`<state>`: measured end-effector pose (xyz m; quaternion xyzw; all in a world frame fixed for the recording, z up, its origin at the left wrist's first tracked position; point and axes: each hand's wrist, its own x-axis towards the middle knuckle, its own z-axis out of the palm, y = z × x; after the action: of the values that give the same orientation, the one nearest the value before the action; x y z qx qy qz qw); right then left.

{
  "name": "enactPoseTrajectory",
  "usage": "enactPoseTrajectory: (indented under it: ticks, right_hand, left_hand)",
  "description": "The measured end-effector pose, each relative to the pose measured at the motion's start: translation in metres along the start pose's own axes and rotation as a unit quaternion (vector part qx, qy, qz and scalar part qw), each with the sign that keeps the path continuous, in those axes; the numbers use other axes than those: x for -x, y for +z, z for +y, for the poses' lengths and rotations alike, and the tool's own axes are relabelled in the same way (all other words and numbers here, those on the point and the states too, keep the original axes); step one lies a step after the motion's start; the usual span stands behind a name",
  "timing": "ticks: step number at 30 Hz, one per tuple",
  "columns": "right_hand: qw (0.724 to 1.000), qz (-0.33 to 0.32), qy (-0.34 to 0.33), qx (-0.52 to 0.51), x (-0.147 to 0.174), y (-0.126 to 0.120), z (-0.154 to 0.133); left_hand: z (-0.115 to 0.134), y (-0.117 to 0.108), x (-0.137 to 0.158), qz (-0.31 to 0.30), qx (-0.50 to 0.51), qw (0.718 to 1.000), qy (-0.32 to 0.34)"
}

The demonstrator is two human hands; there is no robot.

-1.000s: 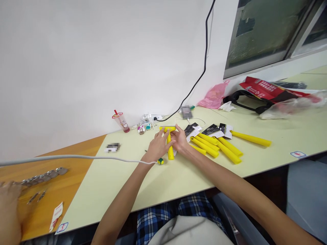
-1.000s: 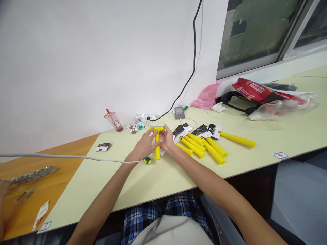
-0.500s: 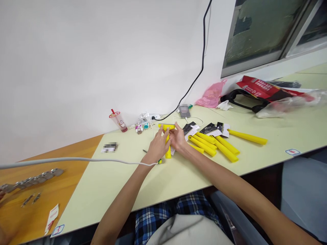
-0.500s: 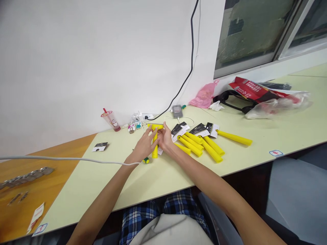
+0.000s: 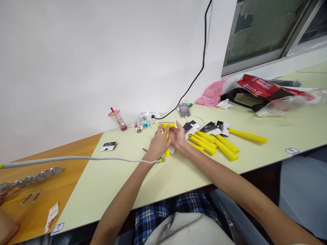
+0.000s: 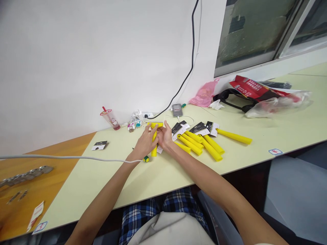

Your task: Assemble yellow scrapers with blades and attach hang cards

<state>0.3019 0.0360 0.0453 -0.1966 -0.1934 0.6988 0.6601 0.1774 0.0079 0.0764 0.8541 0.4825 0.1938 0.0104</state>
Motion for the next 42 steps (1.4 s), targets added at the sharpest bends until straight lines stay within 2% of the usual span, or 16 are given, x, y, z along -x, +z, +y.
enactPoseTrajectory:
  ticks: [3, 10, 12, 15, 18, 20, 22, 24, 27, 29, 31, 35, 37, 39, 42]
  right_hand:
    - [1.0, -0.011, -0.005, 0.014, 0.002, 0.001, -0.002]
    - [0.998, -0.053, 0.0, 0.028, 0.0, 0.005, 0.001]
    - [0.998, -0.052, -0.011, 0.026, -0.003, 0.003, 0.004]
    - [0.997, -0.002, -0.069, 0.03, -0.01, -0.001, 0.008]
    - [0.989, 0.052, -0.13, 0.048, -0.016, -0.007, 0.01]
    - [0.984, 0.069, -0.152, 0.06, -0.019, -0.011, 0.01]
    - [0.979, 0.086, -0.17, 0.071, -0.02, -0.013, 0.009]
    - [0.976, 0.095, -0.18, 0.08, -0.02, -0.013, 0.008]
    - [0.974, 0.096, -0.183, 0.089, -0.018, -0.012, 0.007]
    - [0.974, 0.095, -0.18, 0.096, -0.016, -0.012, 0.007]
    - [0.974, 0.092, -0.176, 0.105, -0.014, -0.011, 0.008]
    - [0.973, 0.09, -0.169, 0.132, -0.012, -0.013, 0.009]
    - [0.969, 0.092, -0.172, 0.152, -0.013, -0.015, 0.01]
    - [0.963, 0.095, -0.181, 0.174, -0.013, -0.017, 0.01]
    - [0.952, 0.093, -0.199, 0.212, -0.014, -0.018, 0.01]
  left_hand:
    - [-0.002, 0.0, -0.003, -0.003, 0.021, 1.0, -0.015]
    - [-0.023, 0.011, -0.013, 0.071, 0.142, 0.987, 0.038]
    - [-0.028, 0.014, -0.015, 0.083, 0.192, 0.977, 0.033]
    - [-0.034, 0.02, -0.015, 0.087, 0.315, 0.945, -0.014]
    - [-0.039, 0.022, -0.016, 0.09, 0.465, 0.879, -0.063]
    - [-0.044, 0.016, -0.017, 0.102, 0.544, 0.829, -0.079]
    - [-0.05, 0.004, -0.017, 0.115, 0.589, 0.796, -0.077]
    - [-0.058, -0.013, -0.015, 0.129, 0.595, 0.791, -0.062]
    - [-0.07, -0.036, -0.008, 0.153, 0.567, 0.808, -0.042]
    - [-0.075, -0.047, -0.002, 0.171, 0.578, 0.797, -0.039]
    - [-0.077, -0.054, 0.003, 0.183, 0.633, 0.751, -0.04]
    - [-0.073, -0.061, 0.011, 0.15, 0.786, 0.599, -0.024]
    - [-0.069, -0.064, 0.013, 0.124, 0.833, 0.538, -0.024]
    - [-0.068, -0.064, 0.015, 0.1, 0.853, 0.51, -0.046]
    - [-0.072, -0.061, 0.02, 0.067, 0.851, 0.51, -0.101]
